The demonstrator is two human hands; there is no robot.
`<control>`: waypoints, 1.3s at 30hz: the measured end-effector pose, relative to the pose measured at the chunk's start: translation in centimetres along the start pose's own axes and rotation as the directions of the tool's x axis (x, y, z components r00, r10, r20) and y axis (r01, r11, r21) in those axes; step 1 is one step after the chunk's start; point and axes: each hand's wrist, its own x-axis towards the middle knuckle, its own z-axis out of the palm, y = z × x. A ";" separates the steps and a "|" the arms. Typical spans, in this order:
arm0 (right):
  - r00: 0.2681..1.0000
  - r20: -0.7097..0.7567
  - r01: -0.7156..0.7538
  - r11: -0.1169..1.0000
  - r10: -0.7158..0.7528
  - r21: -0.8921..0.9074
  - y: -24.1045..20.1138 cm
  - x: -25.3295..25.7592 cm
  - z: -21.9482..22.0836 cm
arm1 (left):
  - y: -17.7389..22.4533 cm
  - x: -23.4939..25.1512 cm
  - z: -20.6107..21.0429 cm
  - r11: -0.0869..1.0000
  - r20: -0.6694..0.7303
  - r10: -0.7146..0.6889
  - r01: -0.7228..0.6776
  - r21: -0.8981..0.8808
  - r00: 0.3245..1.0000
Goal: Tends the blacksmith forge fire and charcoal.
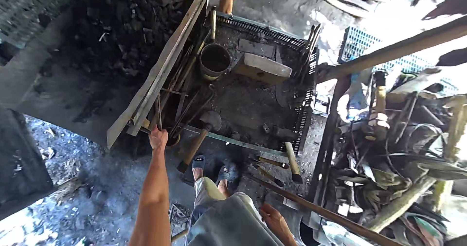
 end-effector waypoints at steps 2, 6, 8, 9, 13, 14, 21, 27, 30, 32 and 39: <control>1.000 -0.005 -0.005 0.999 0.005 -0.047 -0.1 -0.1 -0.2 | -0.2 2.9 0.7 0.999 -0.010 0.040 -0.040 0.010 0.999; 1.000 -0.025 -0.011 0.998 0.010 -0.064 0.5 0.1 -0.9 | -0.9 7.3 1.4 0.991 -0.005 0.121 -0.120 0.059 0.993; 0.999 -0.016 -0.031 0.997 0.030 -0.066 0.6 0.2 -1.0 | -1.1 8.5 1.7 0.988 0.046 0.078 -0.084 0.132 0.996; 0.999 -0.014 -0.038 0.997 0.037 -0.066 0.5 0.2 -1.0 | -1.0 9.0 1.7 0.984 0.061 0.059 -0.068 0.164 0.996; 0.997 0.010 -0.079 0.992 0.080 -0.096 0.2 0.4 -0.2 | -0.6 9.0 1.8 0.993 0.028 0.042 -0.044 0.108 0.999; 0.996 0.015 -0.081 0.992 0.082 -0.096 -0.1 0.5 0.1 | -0.6 8.9 2.0 0.997 0.006 0.036 -0.037 0.067 0.999; 0.998 0.040 -0.051 0.996 0.054 -0.077 -2.8 1.4 1.2 | -0.8 9.6 4.0 0.991 -0.103 0.132 -0.131 0.018 0.986; 0.999 0.018 -0.028 0.999 0.029 -0.031 -2.8 1.8 1.6 | 0.4 10.9 4.0 0.946 -0.025 0.114 -0.101 0.307 0.993; 0.999 0.018 -0.038 0.999 0.039 -0.003 -1.5 1.6 1.8 | 0.8 10.2 3.8 0.911 0.007 0.040 -0.040 0.410 0.999; 0.999 0.029 -0.047 0.999 0.046 0.016 -0.2 1.5 2.0 | 1.0 9.3 3.8 0.907 0.022 -0.004 -0.005 0.422 1.000; 0.993 0.066 -0.094 0.996 0.093 0.003 4.5 0.9 2.0 | -0.6 1.0 3.0 0.919 -0.004 0.133 -0.122 0.374 0.991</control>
